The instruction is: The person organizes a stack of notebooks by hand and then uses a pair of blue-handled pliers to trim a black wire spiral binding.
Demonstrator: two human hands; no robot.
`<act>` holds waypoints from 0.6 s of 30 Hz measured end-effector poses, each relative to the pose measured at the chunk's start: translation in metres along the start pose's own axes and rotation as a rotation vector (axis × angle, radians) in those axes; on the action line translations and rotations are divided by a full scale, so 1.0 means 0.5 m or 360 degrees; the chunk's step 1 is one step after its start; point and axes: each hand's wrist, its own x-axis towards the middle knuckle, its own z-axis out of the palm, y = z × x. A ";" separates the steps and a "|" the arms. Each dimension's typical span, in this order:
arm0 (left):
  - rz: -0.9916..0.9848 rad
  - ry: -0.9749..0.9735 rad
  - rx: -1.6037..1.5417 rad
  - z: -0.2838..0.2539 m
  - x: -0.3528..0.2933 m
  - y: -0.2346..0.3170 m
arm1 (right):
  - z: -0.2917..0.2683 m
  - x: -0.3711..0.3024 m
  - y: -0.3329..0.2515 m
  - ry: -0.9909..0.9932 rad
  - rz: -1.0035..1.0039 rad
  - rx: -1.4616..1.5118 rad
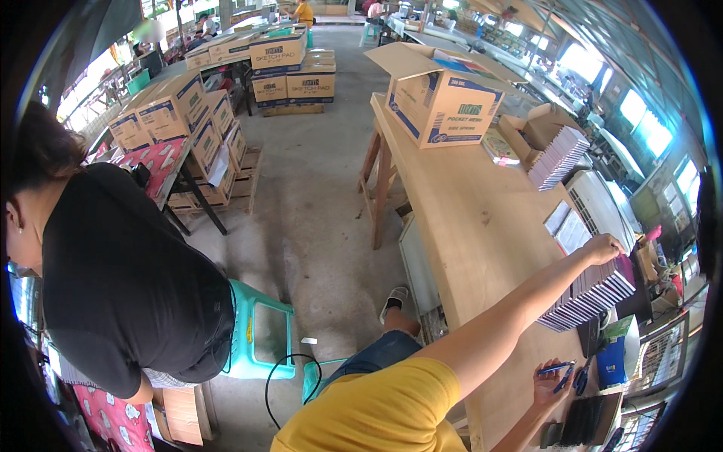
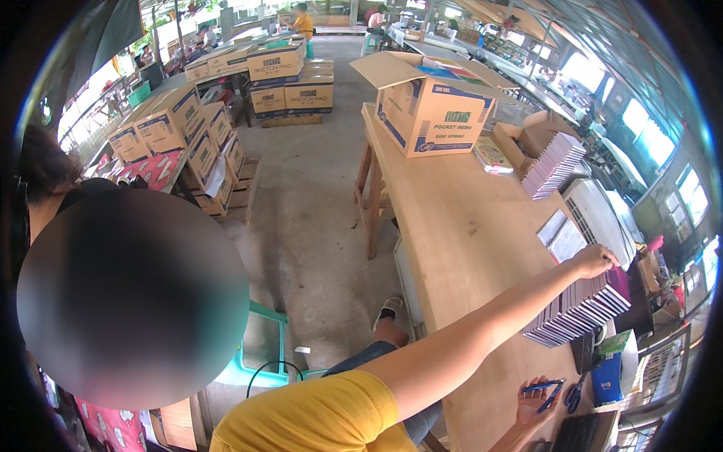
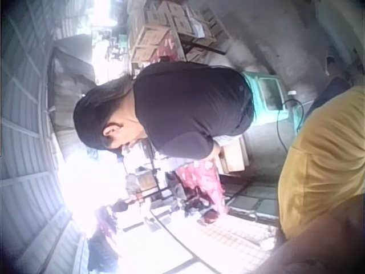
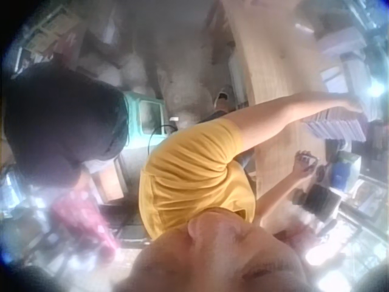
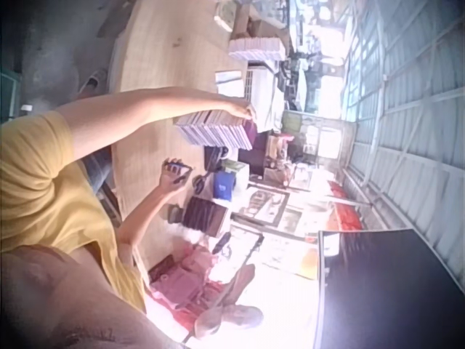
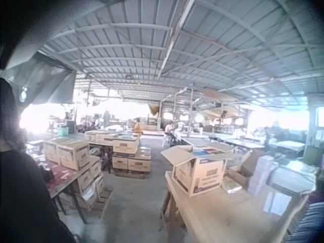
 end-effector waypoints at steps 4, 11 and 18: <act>-0.0017 0.0040 0.0044 0.001 -0.001 0.000 | -0.001 0.005 -0.003 0.0012 0.0083 0.0078; 0.0187 0.0057 0.0119 0.029 0.034 -0.056 | 0.048 -0.002 0.030 0.0119 -0.0198 -0.0367; 0.0232 -0.0243 -0.0155 0.033 0.047 -0.092 | 0.124 0.010 0.092 0.0431 -0.1209 -0.2124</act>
